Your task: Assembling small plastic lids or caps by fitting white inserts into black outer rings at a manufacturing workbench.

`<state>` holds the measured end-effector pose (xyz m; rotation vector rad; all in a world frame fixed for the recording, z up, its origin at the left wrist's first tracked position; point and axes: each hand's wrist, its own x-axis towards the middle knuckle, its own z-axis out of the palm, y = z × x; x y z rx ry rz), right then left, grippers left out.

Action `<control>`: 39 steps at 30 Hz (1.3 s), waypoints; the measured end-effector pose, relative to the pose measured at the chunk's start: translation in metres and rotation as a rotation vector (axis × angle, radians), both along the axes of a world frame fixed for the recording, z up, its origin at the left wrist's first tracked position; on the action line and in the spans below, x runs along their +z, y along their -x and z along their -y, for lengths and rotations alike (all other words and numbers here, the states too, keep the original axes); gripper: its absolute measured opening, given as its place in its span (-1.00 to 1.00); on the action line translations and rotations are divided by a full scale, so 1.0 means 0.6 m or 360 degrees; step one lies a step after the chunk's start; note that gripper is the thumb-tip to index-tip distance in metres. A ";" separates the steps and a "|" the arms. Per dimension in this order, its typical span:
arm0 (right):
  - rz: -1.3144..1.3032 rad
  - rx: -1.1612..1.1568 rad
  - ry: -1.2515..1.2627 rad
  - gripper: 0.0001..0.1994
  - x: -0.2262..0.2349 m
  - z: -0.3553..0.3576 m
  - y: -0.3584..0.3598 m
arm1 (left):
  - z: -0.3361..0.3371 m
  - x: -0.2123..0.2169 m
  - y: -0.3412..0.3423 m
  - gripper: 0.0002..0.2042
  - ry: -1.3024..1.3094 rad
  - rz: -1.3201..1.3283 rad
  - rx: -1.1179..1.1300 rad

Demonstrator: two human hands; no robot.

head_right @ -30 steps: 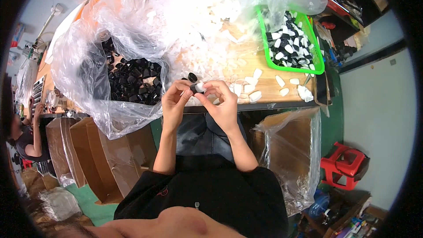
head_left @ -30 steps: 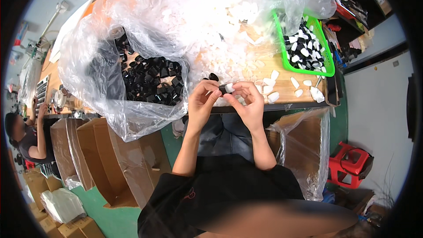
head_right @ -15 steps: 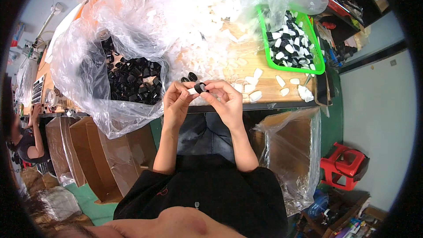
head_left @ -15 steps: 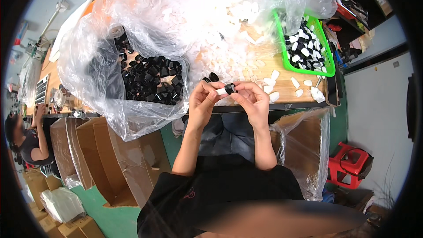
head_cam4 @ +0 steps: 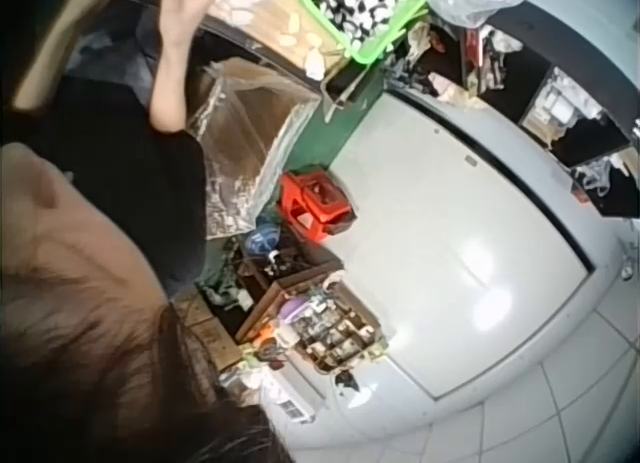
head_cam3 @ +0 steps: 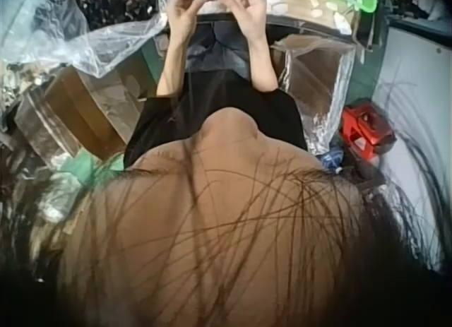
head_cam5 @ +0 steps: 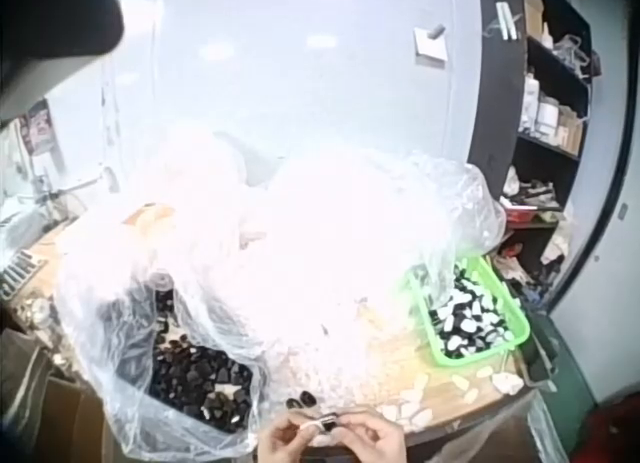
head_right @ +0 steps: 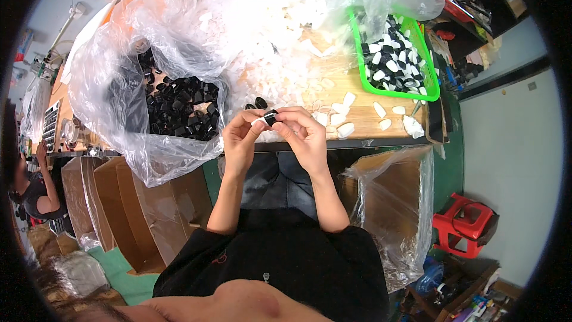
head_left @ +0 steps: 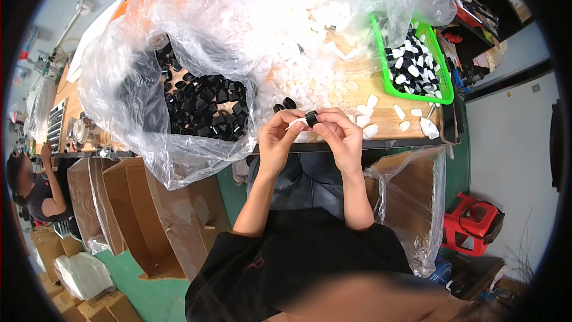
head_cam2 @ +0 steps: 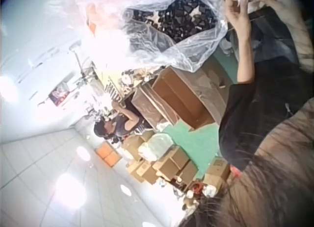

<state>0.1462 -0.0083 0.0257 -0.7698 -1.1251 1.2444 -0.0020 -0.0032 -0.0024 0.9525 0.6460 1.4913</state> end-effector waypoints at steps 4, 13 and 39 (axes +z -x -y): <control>-0.0021 0.0007 0.0046 -0.85 -0.001 0.000 0.000 | 0.001 -0.006 0.000 -0.95 0.0037 0.0014 0.0008; 0.0017 -0.0011 0.0103 -0.86 -0.014 -0.003 -0.006 | -0.003 0.001 0.005 -0.95 0.0144 0.0031 -0.0049; 0.1974 -0.0419 -0.0834 -0.78 -0.074 -0.149 -0.047 | -0.013 0.024 0.042 -0.74 -0.0521 -0.1211 0.0392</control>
